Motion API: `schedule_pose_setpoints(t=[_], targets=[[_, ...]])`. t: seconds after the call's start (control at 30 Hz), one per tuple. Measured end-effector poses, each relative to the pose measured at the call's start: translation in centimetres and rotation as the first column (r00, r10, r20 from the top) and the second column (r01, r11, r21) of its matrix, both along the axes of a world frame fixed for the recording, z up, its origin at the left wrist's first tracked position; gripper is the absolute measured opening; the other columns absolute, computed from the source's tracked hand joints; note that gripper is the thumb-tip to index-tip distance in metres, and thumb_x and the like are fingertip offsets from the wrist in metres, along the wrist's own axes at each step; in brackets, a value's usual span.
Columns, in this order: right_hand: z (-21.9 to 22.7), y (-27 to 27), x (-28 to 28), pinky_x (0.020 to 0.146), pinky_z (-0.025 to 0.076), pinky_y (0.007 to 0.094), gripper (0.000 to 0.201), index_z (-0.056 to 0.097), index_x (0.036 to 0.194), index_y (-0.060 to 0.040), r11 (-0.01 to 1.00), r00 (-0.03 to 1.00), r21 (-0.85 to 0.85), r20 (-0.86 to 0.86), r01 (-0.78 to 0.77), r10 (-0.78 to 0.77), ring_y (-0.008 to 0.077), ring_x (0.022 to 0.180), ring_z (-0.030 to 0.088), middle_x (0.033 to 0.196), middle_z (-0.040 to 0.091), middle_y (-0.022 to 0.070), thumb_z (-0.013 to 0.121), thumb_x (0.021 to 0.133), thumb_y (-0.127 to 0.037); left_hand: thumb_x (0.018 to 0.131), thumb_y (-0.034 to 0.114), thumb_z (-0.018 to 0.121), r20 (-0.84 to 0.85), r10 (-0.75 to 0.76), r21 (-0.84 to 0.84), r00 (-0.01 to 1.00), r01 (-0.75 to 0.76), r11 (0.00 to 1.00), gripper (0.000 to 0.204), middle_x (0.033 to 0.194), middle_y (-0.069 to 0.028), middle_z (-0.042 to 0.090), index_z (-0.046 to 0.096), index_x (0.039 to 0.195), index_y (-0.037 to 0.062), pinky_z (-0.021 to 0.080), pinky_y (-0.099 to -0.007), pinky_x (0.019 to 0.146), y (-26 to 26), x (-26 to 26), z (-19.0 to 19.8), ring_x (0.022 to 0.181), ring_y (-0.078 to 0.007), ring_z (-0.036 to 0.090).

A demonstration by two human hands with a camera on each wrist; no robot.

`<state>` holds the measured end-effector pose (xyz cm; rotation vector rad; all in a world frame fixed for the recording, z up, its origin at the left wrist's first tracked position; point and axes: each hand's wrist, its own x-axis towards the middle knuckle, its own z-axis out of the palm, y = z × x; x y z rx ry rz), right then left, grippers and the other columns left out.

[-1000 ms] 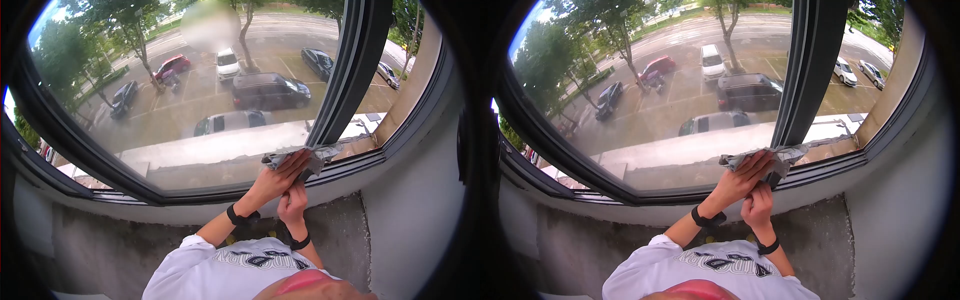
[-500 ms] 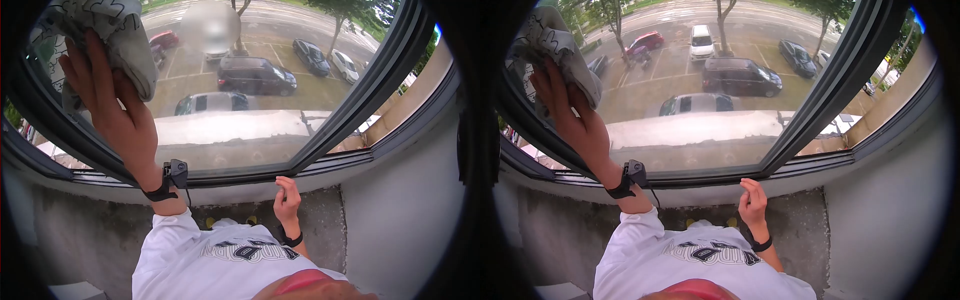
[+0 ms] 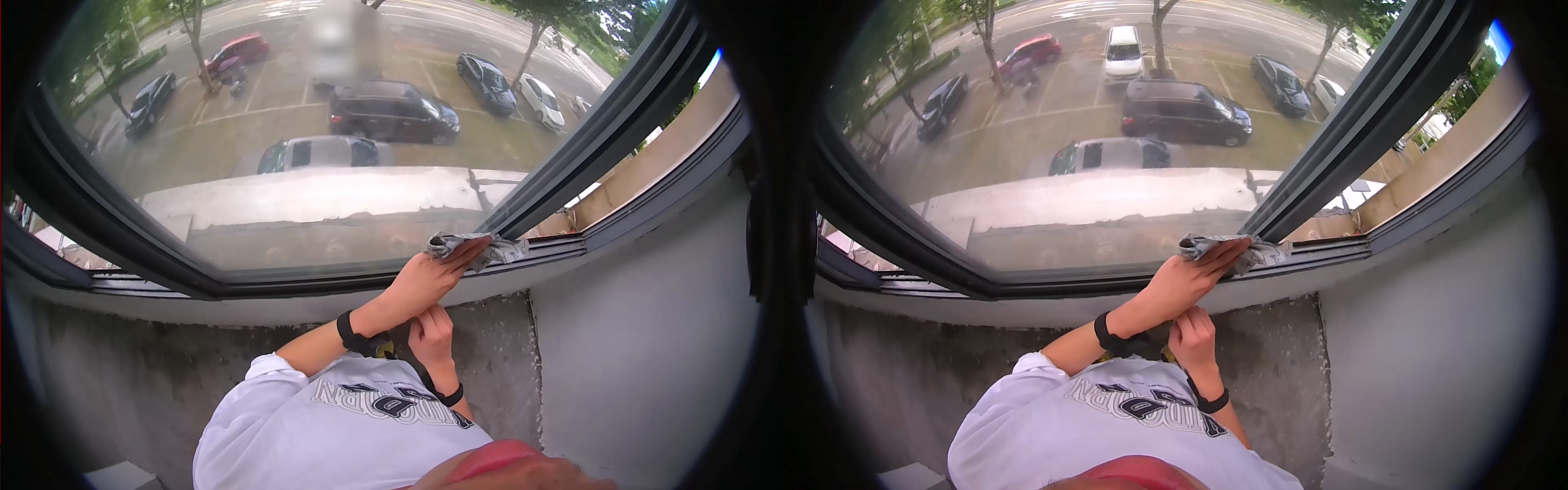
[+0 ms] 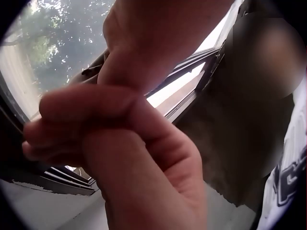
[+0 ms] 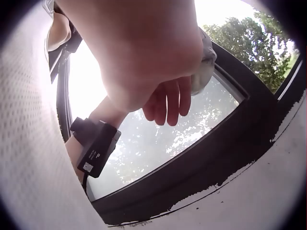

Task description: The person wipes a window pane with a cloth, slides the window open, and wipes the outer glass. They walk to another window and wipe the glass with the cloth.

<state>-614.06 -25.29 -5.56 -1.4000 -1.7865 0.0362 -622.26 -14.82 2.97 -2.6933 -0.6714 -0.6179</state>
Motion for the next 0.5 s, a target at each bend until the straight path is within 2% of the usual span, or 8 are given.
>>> schedule_pose_setpoints(t=[0.03,0.1,0.17,0.2,0.3,0.37,0.43,0.5], targets=[[1.0,0.0,0.6,0.074,0.049,0.0411,0.018,0.058,0.086,0.0021,0.994,0.997,0.094,-0.050,0.059,-0.054,0.0375,0.081,0.059,0.087,0.061,0.0187,0.053,0.070,0.007,0.076,0.007,0.052,-0.003,-0.007,-0.004,1.000,0.007,1.000,0.062,0.152,-0.0054,0.022,0.039,0.137,-0.0006,0.026,-0.0298,0.112,0.1,-0.1,1.0,0.141,-0.0164,0.019],[5.4,0.7,2.1,0.082,0.048,0.0414,0.026,0.055,0.099,0.0020,0.962,0.990,0.237,-0.079,0.136,-0.121,0.0372,0.096,0.058,0.105,0.059,0.0207,0.051,0.074,0.006,0.074,0.006,0.055,0.170,-0.153,-0.288,0.973,0.198,0.937,0.057,0.152,-0.0074,0.023,0.047,0.130,-0.0021,0.038,-0.0297,0.103,0.2,-0.7,3.6,0.140,-0.0184,0.020],[10.2,2.1,3.3,0.095,0.041,0.0420,0.037,0.044,0.119,0.0058,0.895,0.974,0.413,0.071,0.166,-0.214,0.0354,0.114,0.049,0.129,0.044,0.0241,0.048,0.089,-0.014,0.071,0.005,0.059,0.263,-0.172,-0.046,0.949,0.191,0.981,0.048,0.147,-0.0101,0.030,0.056,0.118,-0.0045,0.046,-0.0314,0.093,0.6,-1.3,8.1,0.136,-0.0237,0.029],[12.4,3.0,3.6,0.101,0.034,0.0445,0.045,0.042,0.126,0.0051,0.879,0.971,0.449,0.085,0.162,-0.222,0.0398,0.121,0.042,0.133,0.040,0.0278,0.049,0.089,-0.019,0.070,0.005,0.060,0.347,-0.177,0.027,0.921,0.178,0.984,0.044,0.144,-0.0106,0.033,0.058,0.113,-0.0041,0.046,-0.0313,0.092,1.1,-1.6,9.9,0.133,-0.0262,0.033],[19.1,7.3,4.0,0.108,0.023,0.0492,0.060,0.028,0.140,0.0057,0.862,0.969,0.501,0.243,-0.080,-0.051,0.0447,0.134,0.024,0.145,0.025,0.0263,0.036,0.096,-0.035,0.067,0.002,0.061,0.547,-0.139,0.181,0.826,0.045,0.982,0.044,0.132,-0.0118,0.042,0.059,0.111,-0.0023,0.043,-0.0367,0.094,1.4,-2.9,15.5,0.124,-0.0295,0.042],[22.6,10.5,3.3,0.107,0.023,0.0524,0.059,0.033,0.137,0.0050,0.737,0.934,0.647,0.352,-0.193,-0.065,0.0463,0.130,0.029,0.141,0.029,0.0290,0.035,0.096,-0.037,0.063,0.008,0.062,0.466,-0.042,0.228,0.884,-0.073,0.971,0.043,0.119,-0.0111,0.051,0.064,0.105,0.0000,0.046,-0.0332,0.088,1.6,-4.3,18.6,0.120,-0.0219,0.045],[25.7,10.8,2.2,0.109,0.020,0.0523,0.057,0.031,0.140,-0.0021,0.747,0.893,0.621,0.442,-0.239,-0.082,0.0464,0.131,0.028,0.146,0.026,0.0247,0.029,0.097,-0.040,0.087,0.020,0.056,0.554,-0.231,0.580,0.799,-0.171,0.796,0.045,0.128,-0.0210,0.050,0.051,0.127,-0.0013,0.036,-0.0445,0.101,5.0,-4.4,20.0,0.120,-0.0341,0.048],[27.1,11.3,-0.6,0.110,0.020,0.0499,0.062,0.029,0.139,0.0044,0.739,0.873,0.616,0.481,-0.273,-0.078,0.0473,0.133,0.023,0.144,0.025,0.0281,0.037,0.095,-0.039,0.085,0.016,0.056,0.581,-0.302,0.649,0.756,-0.207,0.732,0.046,0.132,-0.0206,0.047,0.051,0.127,-0.0013,0.036,-0.0437,0.101,5.8,-6.1,19.9,0.123,-0.0341,0.045]])
